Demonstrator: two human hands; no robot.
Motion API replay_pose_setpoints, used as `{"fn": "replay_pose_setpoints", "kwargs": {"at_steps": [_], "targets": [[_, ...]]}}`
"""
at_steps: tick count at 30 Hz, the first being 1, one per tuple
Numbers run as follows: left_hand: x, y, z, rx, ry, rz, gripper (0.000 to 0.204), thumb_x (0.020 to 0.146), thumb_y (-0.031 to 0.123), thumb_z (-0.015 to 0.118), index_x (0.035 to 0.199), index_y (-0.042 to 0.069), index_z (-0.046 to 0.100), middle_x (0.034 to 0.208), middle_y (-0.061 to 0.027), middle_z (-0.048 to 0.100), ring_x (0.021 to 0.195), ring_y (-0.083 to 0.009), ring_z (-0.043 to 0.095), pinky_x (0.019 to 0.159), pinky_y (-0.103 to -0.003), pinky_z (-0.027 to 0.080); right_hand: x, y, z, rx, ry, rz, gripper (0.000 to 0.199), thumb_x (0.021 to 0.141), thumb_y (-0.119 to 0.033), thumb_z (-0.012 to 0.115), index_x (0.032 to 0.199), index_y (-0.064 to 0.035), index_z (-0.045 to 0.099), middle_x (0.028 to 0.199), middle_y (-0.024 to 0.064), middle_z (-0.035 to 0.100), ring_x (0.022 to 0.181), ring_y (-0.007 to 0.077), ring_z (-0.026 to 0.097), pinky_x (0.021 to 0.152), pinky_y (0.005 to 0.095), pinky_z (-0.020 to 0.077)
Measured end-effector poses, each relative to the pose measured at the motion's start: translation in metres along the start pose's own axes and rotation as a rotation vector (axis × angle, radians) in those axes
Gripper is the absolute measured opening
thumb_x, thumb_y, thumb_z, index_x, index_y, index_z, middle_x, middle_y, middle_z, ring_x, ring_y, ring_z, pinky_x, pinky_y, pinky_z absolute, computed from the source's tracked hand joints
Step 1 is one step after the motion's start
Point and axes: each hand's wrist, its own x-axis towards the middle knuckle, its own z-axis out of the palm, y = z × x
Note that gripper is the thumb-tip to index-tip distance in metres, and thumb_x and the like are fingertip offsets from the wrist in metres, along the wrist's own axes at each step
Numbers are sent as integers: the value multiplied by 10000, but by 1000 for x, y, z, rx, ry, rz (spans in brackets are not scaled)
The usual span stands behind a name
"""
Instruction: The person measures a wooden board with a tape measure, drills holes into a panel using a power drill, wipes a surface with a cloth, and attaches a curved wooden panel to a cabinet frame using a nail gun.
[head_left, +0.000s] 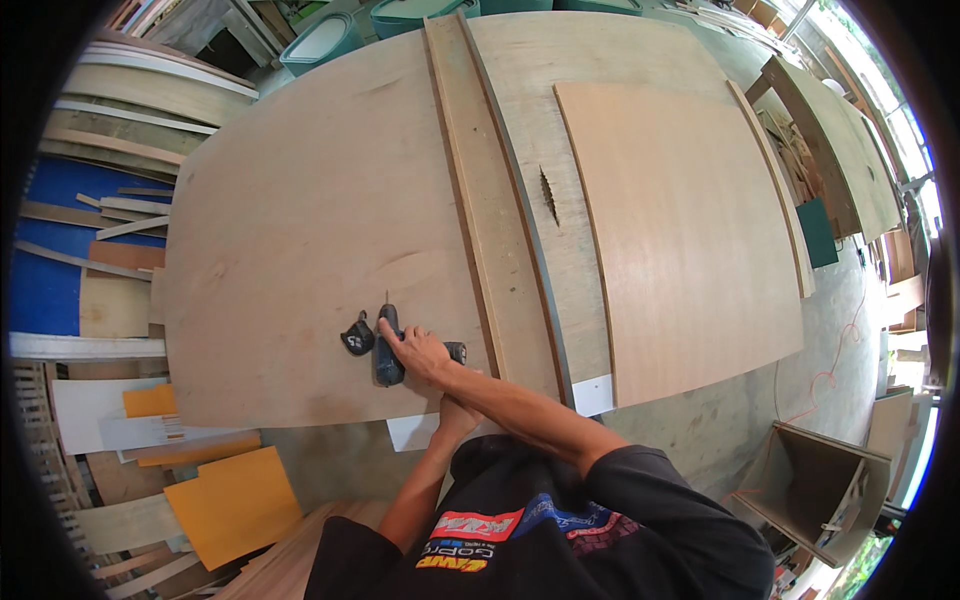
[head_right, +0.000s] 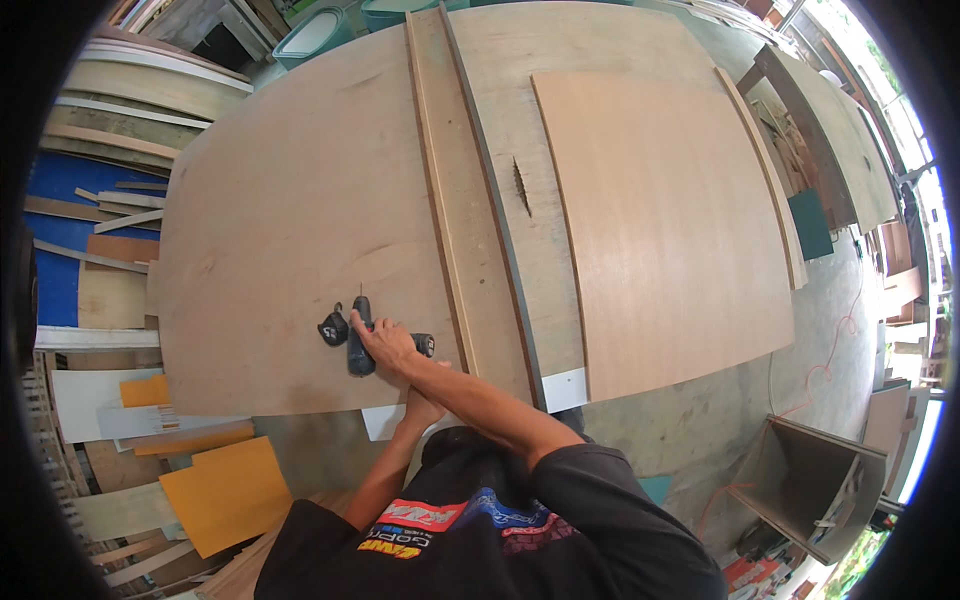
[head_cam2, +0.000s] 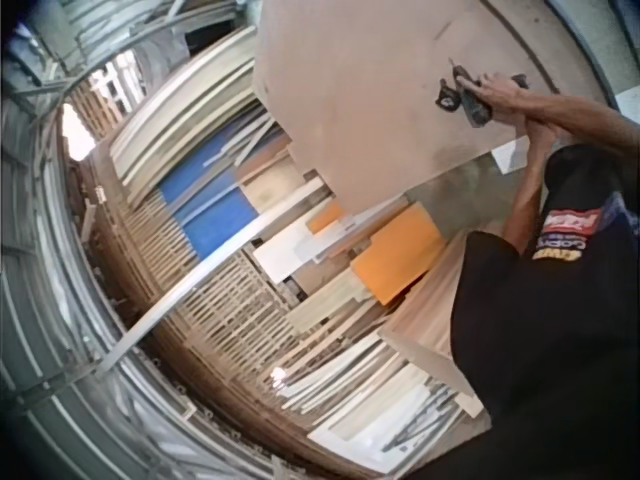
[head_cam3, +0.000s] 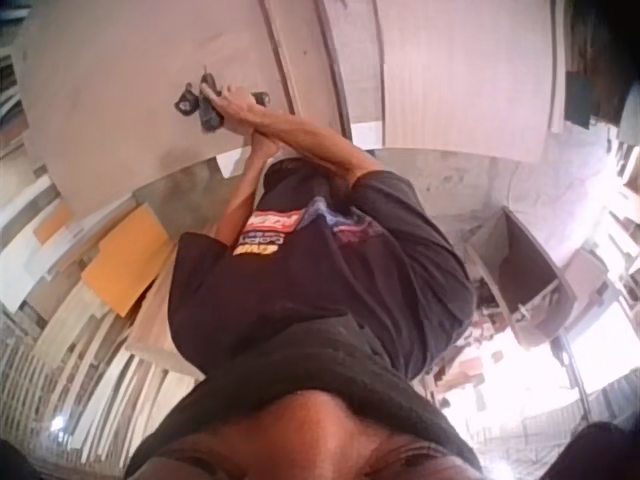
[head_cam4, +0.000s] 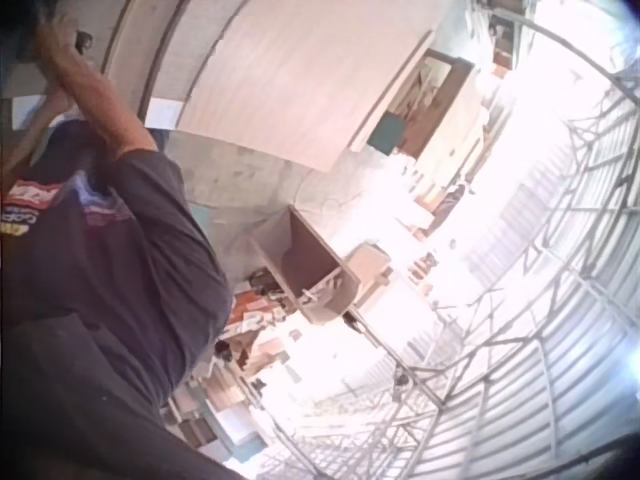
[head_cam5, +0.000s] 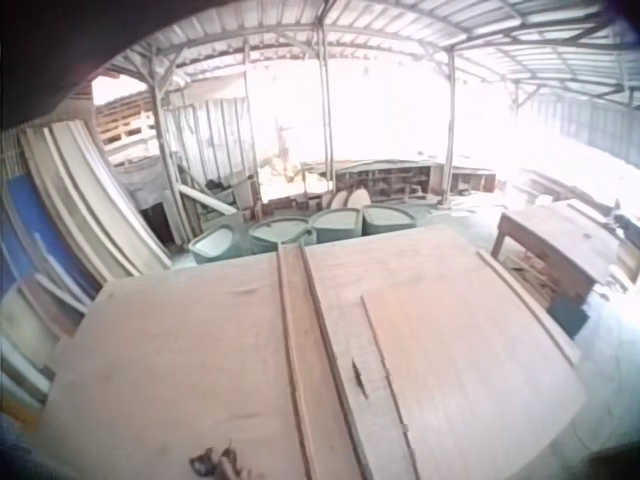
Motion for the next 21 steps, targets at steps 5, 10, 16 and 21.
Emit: {"fn": "replay_pose_setpoints", "kwargs": {"at_steps": [5, 10, 16, 21], "targets": [[15, 27, 29, 2, -34, -161, 322, 855, 187, 725, 1133, 55, 631, 1162, -165, 668, 1125, -371, 611, 936, -487, 463, -72, 15, -125, 497, 41, -1, 880, 699, -143, 743, 1507, -50, 408, 1152, 274, 676, 1051, 410, 691, 895, 495, 552], [86, 47, 28, 190, 320, -48, 409, 852, 141, 714, 1227, 23, 600, 1347, -206, 551, 1284, -404, 503, 1044, -529, 421, -118, 122, -194, 716, 239, 118, 467, 743, -77, 695, 1202, 3, 670, 991, 188, 745, 922, 242, 720, 857, 373, 555], [167, 32, 35, 277, 393, 9, 452, 857, 107, 723, 1287, 134, 585, 1543, -74, 455, 1473, -399, 318, 1122, -550, 341, -111, 121, -261, 471, 68, 495, 400, 760, -165, 782, 1135, -36, 730, 942, 114, 770, 837, 202, 726, 795, 361, 574], [170, 22, 37, 217, 374, 18, 245, 851, 106, 729, 1092, 142, 703, 1561, 1, 468, 1464, -397, 333, 1151, -557, 292, -108, 134, -252, 411, 28, 477, 360, 761, -183, 777, 1091, -48, 732, 830, 108, 728, 732, 208, 690, 714, 365, 559]]}}
